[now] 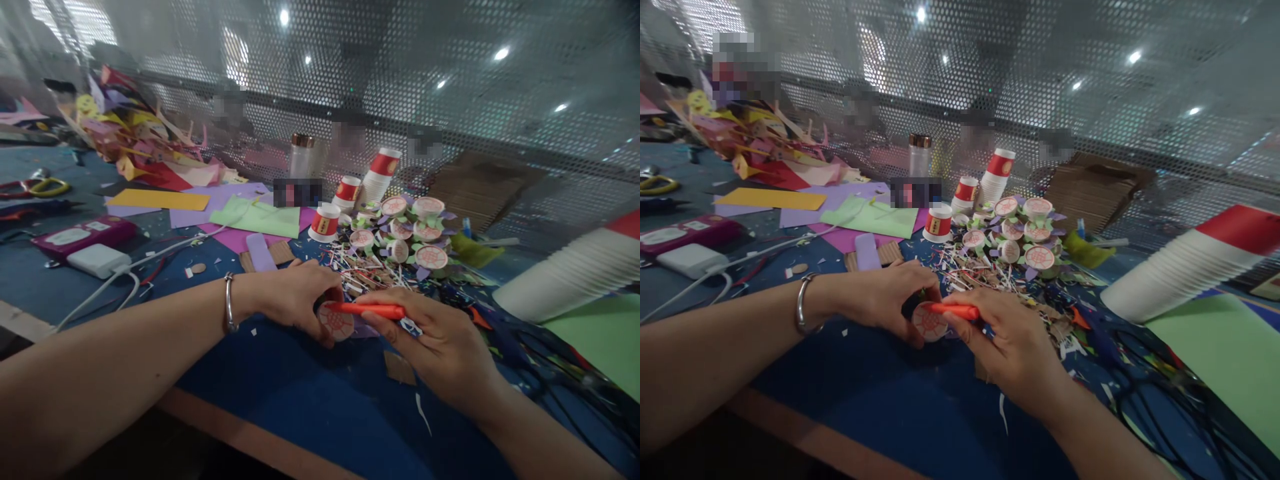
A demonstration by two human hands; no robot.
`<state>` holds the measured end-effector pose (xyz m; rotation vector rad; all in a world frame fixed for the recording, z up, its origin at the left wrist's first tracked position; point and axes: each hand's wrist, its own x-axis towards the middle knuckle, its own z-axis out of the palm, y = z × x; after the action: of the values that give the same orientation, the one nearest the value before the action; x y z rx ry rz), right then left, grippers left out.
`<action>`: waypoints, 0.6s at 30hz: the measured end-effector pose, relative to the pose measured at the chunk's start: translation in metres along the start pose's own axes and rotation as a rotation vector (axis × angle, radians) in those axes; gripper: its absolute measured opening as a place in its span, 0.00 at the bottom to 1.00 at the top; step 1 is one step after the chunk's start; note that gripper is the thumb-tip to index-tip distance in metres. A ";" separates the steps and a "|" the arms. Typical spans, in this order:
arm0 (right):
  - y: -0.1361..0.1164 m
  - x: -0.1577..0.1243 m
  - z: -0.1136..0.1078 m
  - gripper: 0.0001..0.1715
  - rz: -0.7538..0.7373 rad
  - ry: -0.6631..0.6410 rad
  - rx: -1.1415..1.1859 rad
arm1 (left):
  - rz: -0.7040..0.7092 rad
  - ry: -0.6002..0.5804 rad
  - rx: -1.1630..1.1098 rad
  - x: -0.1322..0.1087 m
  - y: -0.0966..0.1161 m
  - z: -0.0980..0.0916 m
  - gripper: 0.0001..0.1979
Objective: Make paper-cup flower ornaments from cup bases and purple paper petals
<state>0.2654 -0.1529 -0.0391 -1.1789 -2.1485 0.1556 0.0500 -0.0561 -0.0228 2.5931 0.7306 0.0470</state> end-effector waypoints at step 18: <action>-0.009 0.006 -0.005 0.13 -0.234 -0.106 -0.182 | -0.024 0.001 -0.038 -0.002 0.001 -0.001 0.26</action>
<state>0.2599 -0.1548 -0.0286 -1.0263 -2.4166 -0.0840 0.0488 -0.0575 -0.0209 2.5475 0.7540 0.0544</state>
